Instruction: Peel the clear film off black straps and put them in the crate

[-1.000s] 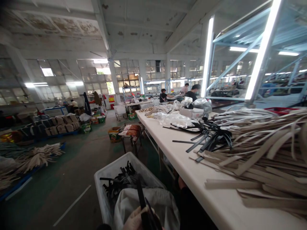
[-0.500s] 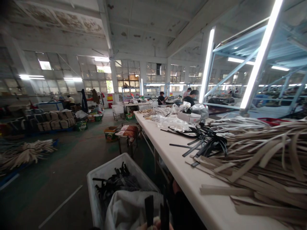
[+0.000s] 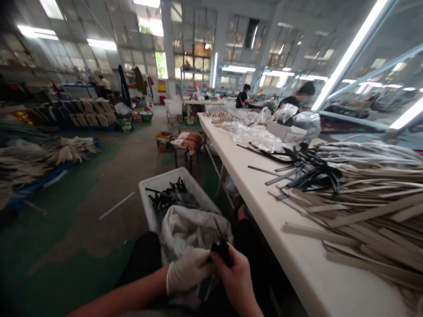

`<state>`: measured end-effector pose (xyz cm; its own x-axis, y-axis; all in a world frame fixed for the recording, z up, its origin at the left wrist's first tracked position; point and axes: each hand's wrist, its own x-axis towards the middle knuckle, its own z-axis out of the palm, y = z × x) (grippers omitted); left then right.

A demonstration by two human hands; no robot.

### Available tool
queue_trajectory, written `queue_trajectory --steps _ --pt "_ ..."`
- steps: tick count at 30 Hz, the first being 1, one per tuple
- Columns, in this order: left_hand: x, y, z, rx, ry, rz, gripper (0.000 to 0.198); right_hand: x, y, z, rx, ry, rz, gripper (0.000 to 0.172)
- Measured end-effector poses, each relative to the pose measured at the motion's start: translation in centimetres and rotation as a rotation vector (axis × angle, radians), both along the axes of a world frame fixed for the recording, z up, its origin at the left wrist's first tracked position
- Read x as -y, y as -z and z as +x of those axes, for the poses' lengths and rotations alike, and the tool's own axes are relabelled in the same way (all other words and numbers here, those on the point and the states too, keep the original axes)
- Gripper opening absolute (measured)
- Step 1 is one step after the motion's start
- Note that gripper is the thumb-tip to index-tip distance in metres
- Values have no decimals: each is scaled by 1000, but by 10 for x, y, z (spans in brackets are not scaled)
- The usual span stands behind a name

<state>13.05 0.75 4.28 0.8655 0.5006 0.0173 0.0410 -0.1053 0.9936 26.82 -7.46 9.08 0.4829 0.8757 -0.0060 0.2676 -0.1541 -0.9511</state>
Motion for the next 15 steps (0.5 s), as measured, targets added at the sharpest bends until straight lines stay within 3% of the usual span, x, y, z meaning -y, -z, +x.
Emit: queue_trajectory --steps 4,7,11,15 --pt "7 -1 -18 -67 23 60 26 8 -6 10 -36 260 -36 43" --pt "10 8 -34 -101 60 -69 32 5 -7 23 -134 367 28 41" --pt "2 24 -54 -58 64 -451 54 0 0 38 -353 285 85 38" --pt "-24 36 -74 -103 -99 -392 50 3 13 45 -426 95 22 36"
